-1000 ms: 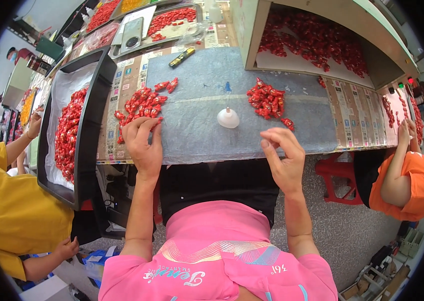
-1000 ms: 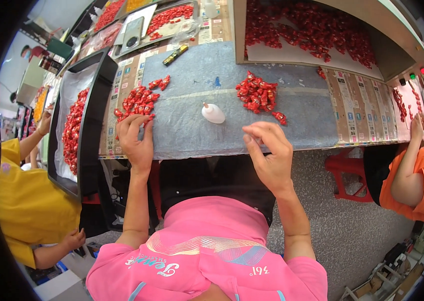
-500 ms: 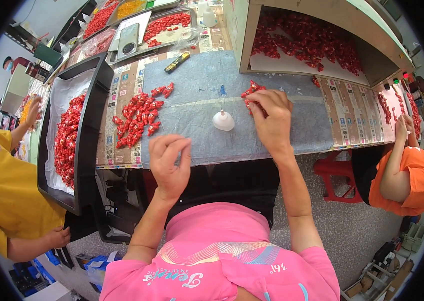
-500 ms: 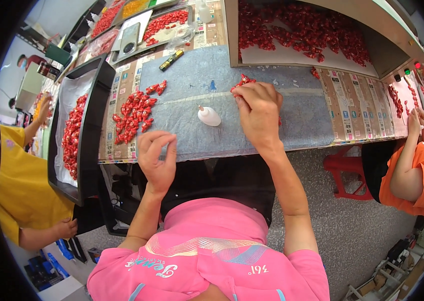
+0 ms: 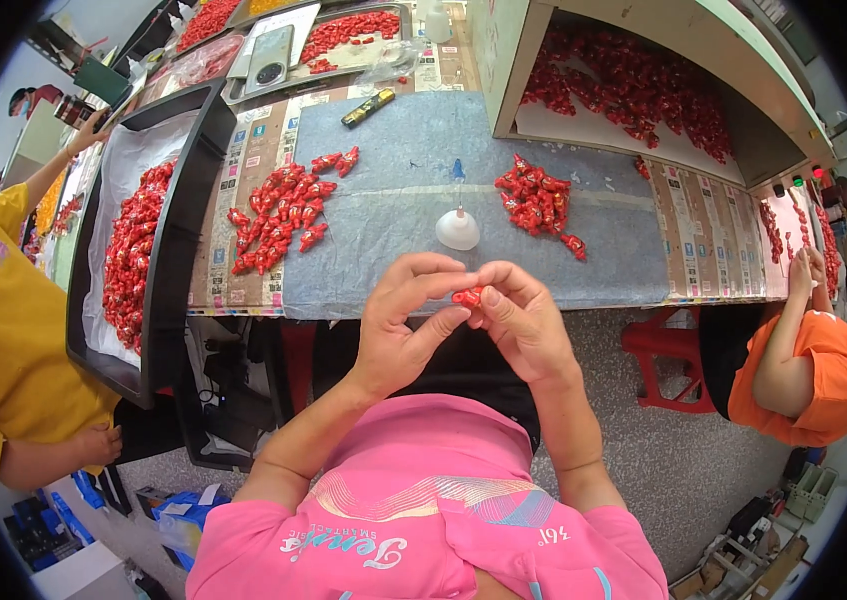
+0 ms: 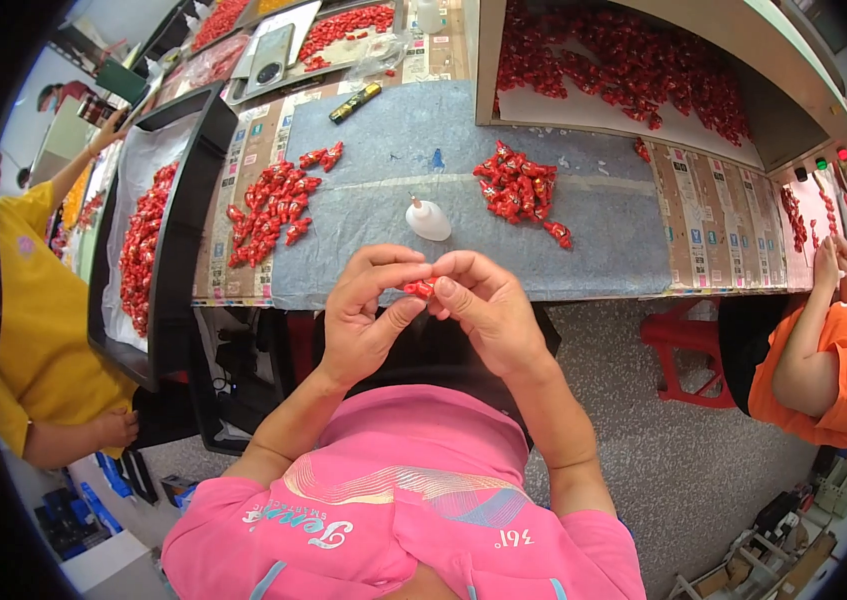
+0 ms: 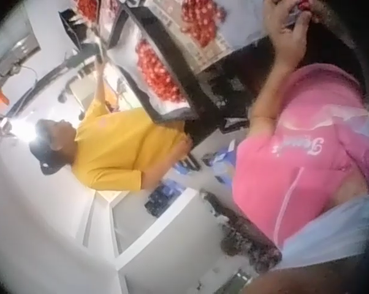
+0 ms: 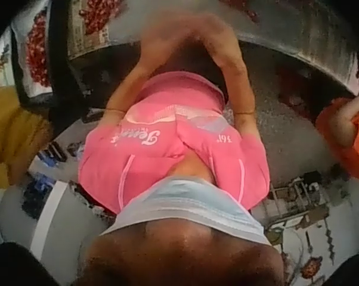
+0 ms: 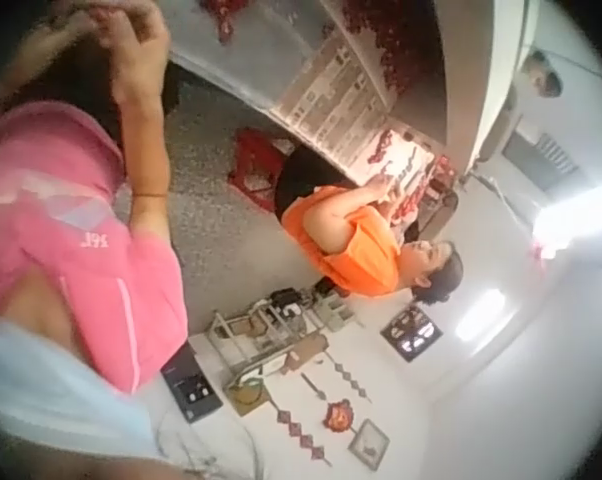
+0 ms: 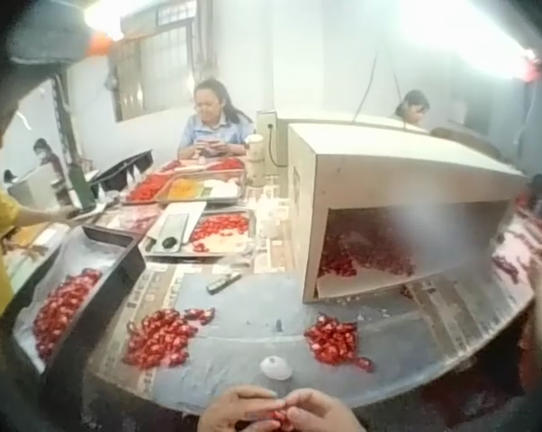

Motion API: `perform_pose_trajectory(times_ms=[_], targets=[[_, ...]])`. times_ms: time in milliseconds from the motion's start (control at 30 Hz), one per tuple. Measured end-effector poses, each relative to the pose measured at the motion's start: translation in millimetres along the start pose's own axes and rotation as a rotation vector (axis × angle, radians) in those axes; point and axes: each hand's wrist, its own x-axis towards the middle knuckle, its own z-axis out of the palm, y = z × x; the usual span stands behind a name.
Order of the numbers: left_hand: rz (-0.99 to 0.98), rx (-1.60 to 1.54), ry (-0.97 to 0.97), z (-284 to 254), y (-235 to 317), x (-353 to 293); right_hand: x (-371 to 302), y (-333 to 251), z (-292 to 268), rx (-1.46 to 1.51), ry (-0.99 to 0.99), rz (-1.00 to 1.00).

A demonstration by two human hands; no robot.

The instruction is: The person assembles small toy pieces by applying glue onto them with a squeeze bottle, pressing parts together by hand, and placing the assembled components onto the table.

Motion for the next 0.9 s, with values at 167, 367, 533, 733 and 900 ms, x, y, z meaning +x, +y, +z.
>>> perform_pose_trajectory(times_ms=[167, 367, 533, 733, 900], targets=[[-0.219, -0.496, 0.065, 0, -5, -10, -3, 6, 12, -0.188, 0.04, 0.03], [-0.494, -0.599, 0.155, -19, -9, -22, 24, -14, 15, -1.193, 0.385, -0.638], [-0.525, -0.612, 0.19, -20, -14, -22, 58, -3, 1, -1.131, 0.192, -0.593], [-0.581, -0.699, 0.215, -23, -15, -21, 39, -7, 0, -0.95, 0.118, -0.531], [-0.623, -0.704, 0.159, -25, -14, -22, 3, -28, -3, -0.84, 0.098, -0.331]])
